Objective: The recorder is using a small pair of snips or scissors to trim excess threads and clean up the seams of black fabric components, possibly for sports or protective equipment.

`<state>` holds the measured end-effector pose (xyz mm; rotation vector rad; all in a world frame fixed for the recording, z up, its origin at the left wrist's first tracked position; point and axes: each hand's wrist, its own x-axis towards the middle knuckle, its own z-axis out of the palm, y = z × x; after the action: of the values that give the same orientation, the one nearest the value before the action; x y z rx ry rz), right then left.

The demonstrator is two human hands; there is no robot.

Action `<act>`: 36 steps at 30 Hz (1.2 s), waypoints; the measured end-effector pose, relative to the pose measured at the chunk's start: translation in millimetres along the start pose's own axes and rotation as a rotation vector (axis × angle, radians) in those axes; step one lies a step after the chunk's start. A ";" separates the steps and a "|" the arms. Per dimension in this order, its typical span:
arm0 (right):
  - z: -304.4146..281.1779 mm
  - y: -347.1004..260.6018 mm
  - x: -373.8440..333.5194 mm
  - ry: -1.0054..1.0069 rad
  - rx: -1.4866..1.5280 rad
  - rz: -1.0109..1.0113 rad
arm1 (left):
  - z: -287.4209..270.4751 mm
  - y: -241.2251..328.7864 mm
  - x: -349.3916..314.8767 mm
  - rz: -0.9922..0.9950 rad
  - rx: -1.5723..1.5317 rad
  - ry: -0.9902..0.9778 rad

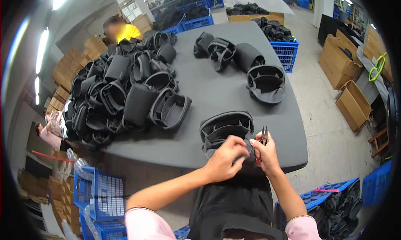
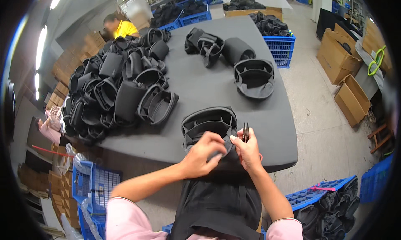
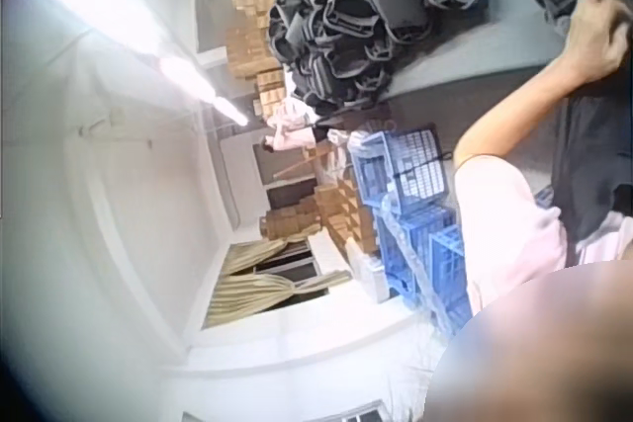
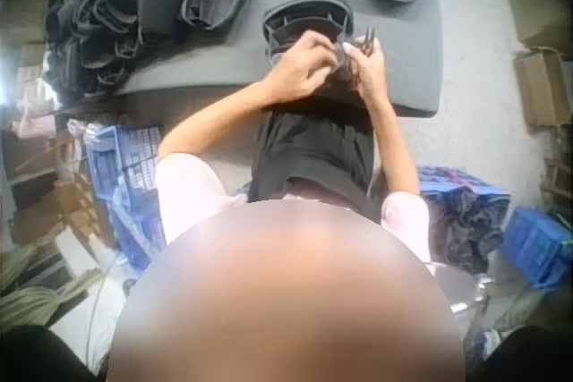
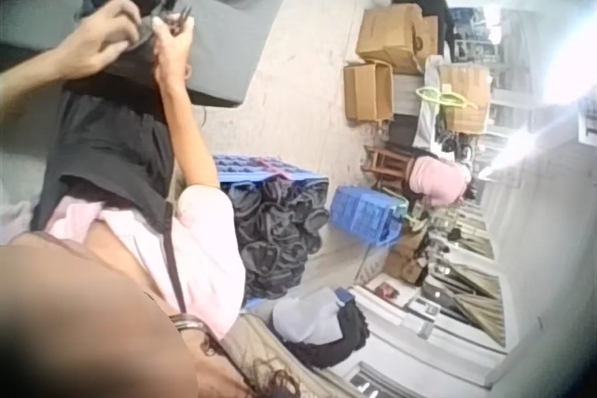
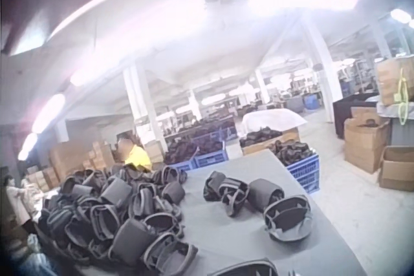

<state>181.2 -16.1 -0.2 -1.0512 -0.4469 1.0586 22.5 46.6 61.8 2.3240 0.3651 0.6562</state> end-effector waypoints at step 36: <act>-19.1 30.2 -62.4 -0.085 -0.865 -0.316 | 33.4 -41.7 -26.5 -0.787 -0.381 0.443</act>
<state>151.7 -76.8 -25.1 -1.6200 -1.1613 0.6131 15.5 47.6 2.6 1.4778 1.1659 0.7373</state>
